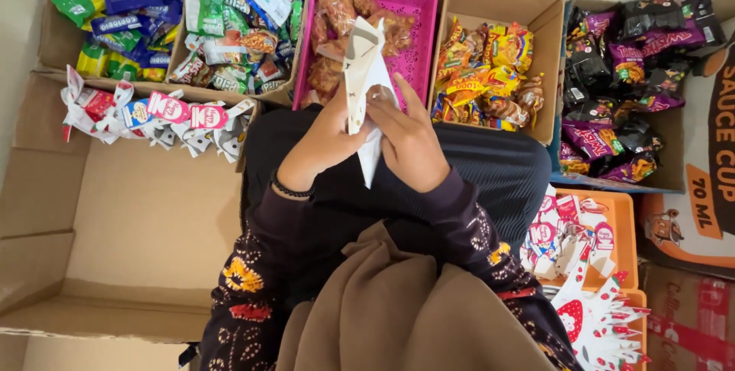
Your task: Packing various snack items into small decorative plastic bags for gifts or souvenirs.
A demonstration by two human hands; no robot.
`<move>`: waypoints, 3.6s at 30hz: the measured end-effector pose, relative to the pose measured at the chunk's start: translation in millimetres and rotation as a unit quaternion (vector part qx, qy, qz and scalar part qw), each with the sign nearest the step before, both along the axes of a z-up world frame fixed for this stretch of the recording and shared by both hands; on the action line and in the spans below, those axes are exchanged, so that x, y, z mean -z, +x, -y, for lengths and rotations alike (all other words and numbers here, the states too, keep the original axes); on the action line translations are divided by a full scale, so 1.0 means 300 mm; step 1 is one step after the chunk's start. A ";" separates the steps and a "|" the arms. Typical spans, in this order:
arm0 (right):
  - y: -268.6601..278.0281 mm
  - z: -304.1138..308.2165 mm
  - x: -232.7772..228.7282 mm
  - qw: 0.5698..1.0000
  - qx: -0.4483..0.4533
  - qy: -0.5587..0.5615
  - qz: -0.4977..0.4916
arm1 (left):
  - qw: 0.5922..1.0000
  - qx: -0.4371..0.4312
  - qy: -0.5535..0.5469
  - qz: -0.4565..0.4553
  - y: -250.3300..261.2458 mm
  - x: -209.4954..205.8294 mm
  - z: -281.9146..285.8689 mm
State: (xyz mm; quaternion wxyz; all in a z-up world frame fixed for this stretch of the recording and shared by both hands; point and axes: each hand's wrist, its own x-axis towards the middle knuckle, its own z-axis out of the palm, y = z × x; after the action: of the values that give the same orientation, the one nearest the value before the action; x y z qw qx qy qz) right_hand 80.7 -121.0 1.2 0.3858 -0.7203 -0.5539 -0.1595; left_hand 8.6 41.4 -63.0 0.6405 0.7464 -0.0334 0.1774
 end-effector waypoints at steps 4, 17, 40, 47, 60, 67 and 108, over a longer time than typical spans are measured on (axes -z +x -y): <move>0.021 0.011 0.017 0.995 0.013 0.069 -0.073 | 0.996 0.016 -0.074 0.045 -0.008 -0.065 0.013; 0.101 0.013 0.222 0.978 0.063 0.036 -0.195 | 0.987 -0.123 0.025 0.099 0.048 0.023 0.095; 0.150 0.000 0.122 0.918 0.132 0.076 -0.367 | 0.760 -0.478 -0.020 -0.440 0.289 0.769 -0.879; 0.153 -0.021 0.127 0.909 0.174 0.067 -0.372 | 0.866 -0.444 -0.115 -0.200 0.108 0.206 -0.389; 0.061 -0.048 0.039 0.978 0.130 0.096 -0.133 | 0.904 -0.262 0.325 -0.099 -0.159 -0.199 0.083; -0.051 -0.061 0.034 0.995 0.094 0.026 -0.023 | 0.945 -0.237 0.158 -0.162 -0.139 -0.114 0.051; 0.173 -0.138 0.258 0.968 0.062 0.117 -0.215 | 0.704 -0.460 0.405 -0.358 -0.209 0.709 -1.362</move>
State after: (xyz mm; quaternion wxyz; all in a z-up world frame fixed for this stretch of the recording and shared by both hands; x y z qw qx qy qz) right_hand 132.8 -79.6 -76.1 0.5666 -0.7207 -0.3895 -0.0885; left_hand -54.2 449.9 -275.7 0.0790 0.8643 0.4771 0.1384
